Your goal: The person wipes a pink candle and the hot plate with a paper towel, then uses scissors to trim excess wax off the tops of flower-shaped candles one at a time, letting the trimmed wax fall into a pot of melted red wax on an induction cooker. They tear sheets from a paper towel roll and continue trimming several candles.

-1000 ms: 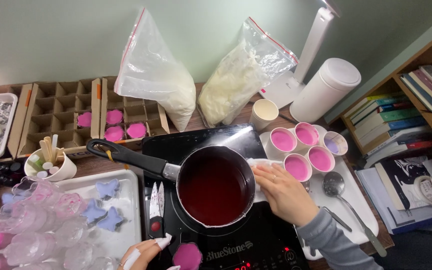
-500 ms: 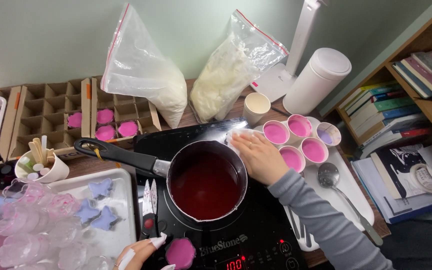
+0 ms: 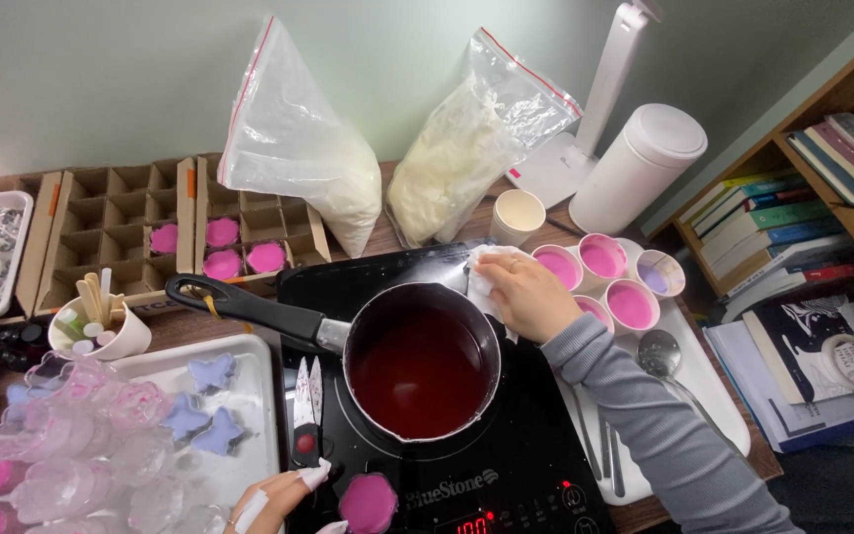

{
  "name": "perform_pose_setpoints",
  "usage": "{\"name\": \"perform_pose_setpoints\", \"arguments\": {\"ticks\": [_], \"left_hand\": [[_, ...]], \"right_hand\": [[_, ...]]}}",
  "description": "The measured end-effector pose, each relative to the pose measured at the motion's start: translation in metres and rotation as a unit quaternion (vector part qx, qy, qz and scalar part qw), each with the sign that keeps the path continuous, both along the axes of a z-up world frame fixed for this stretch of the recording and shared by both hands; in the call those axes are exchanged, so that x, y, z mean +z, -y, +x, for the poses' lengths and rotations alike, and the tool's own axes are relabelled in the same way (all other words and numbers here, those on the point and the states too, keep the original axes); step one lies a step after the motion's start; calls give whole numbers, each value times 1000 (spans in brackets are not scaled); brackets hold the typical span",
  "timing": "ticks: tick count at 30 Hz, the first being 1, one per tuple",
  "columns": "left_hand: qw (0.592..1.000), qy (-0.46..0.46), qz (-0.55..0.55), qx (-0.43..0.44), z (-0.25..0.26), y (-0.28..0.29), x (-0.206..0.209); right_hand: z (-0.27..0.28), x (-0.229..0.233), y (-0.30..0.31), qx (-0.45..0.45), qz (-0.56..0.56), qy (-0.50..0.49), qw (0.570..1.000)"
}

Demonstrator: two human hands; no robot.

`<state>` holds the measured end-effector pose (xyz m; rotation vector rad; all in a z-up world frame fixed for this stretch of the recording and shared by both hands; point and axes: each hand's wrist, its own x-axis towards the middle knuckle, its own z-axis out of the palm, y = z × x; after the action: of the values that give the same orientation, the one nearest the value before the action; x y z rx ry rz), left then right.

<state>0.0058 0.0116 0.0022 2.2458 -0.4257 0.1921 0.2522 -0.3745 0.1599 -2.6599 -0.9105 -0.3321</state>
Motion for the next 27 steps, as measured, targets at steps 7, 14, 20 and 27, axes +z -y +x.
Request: {"name": "perform_pose_setpoints", "arguments": {"ticks": [7, 14, 20, 27], "left_hand": [[997, -40, 24, -57, 3, -32, -60], [997, -60, 14, -55, 11, -18, -34], [997, -50, 30, 49, 3, 0, -5], [1000, -9, -9, 20, -4, -7, -11]], "right_hand": [[22, 6, -8, -16, 24, -17, 999], [-12, 18, 3, 76, 41, -65, 994], [-5, 12, -2, 22, 17, -38, 999], [32, 9, -14, -18, -29, 20, 999]]}}
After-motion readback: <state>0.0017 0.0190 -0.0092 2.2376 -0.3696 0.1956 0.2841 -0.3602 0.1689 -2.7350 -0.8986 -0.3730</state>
